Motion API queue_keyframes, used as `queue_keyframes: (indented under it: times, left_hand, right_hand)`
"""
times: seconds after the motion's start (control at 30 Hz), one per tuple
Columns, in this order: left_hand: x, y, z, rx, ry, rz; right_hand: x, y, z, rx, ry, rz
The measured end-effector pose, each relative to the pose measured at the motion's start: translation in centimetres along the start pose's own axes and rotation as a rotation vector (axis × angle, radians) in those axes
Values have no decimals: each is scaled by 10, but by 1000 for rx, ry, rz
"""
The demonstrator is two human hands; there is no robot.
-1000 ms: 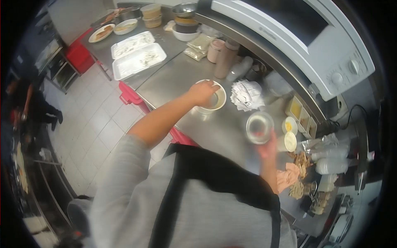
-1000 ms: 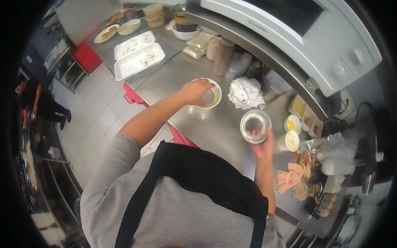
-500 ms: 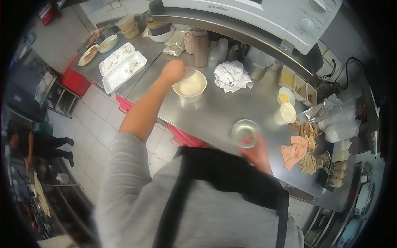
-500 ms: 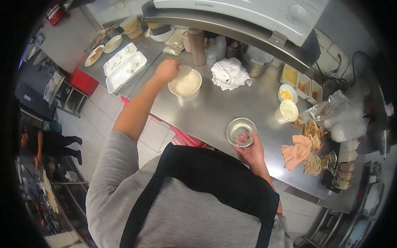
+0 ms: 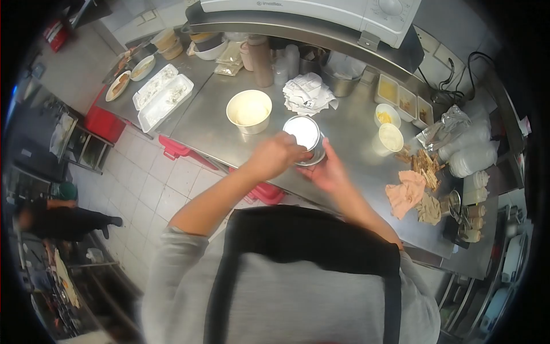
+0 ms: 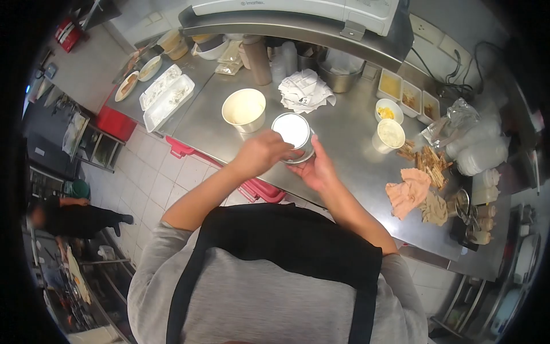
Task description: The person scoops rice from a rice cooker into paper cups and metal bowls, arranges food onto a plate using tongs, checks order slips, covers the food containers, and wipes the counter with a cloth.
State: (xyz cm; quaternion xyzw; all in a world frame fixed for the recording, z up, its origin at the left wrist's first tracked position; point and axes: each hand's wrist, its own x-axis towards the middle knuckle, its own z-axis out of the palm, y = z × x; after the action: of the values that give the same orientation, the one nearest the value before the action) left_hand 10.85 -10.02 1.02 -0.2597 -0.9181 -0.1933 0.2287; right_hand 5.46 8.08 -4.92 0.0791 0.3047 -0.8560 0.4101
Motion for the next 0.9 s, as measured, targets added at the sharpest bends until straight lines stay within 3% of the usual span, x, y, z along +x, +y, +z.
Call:
queue_keyframes:
  times: [0.03, 0.13, 0.23, 0.43, 0.53, 0.63, 0.77, 0.9]
  left_hand:
    - [-5, 3, 1, -11, -59, 15]
    - [-12, 1, -7, -91, 34, 3]
    - [-5, -7, -27, -16, 274, -73]
    - [-18, -55, -30, -207, 39, -230]
    - [-14, -51, -48, -483, -4, -497]
    - [-24, -65, -50, 96, 155, 2]
    - [-45, -65, -48, -38, -68, 177]
    - [-67, -66, -47, -50, -125, 76]
  right_hand:
    - [3, 3, 0, 7, -14, -9]
    - [12, 13, 1, -8, -77, -37]
    - [14, 23, 11, -78, -68, -50]
    - [20, 34, 36, -180, -50, -18]
    - [21, 43, 47, -145, 19, -27]
    - [35, 49, 38, -100, 14, 33]
    - [41, 49, 47, -37, -100, 30]
    - [47, 50, 55, -46, -55, 35]
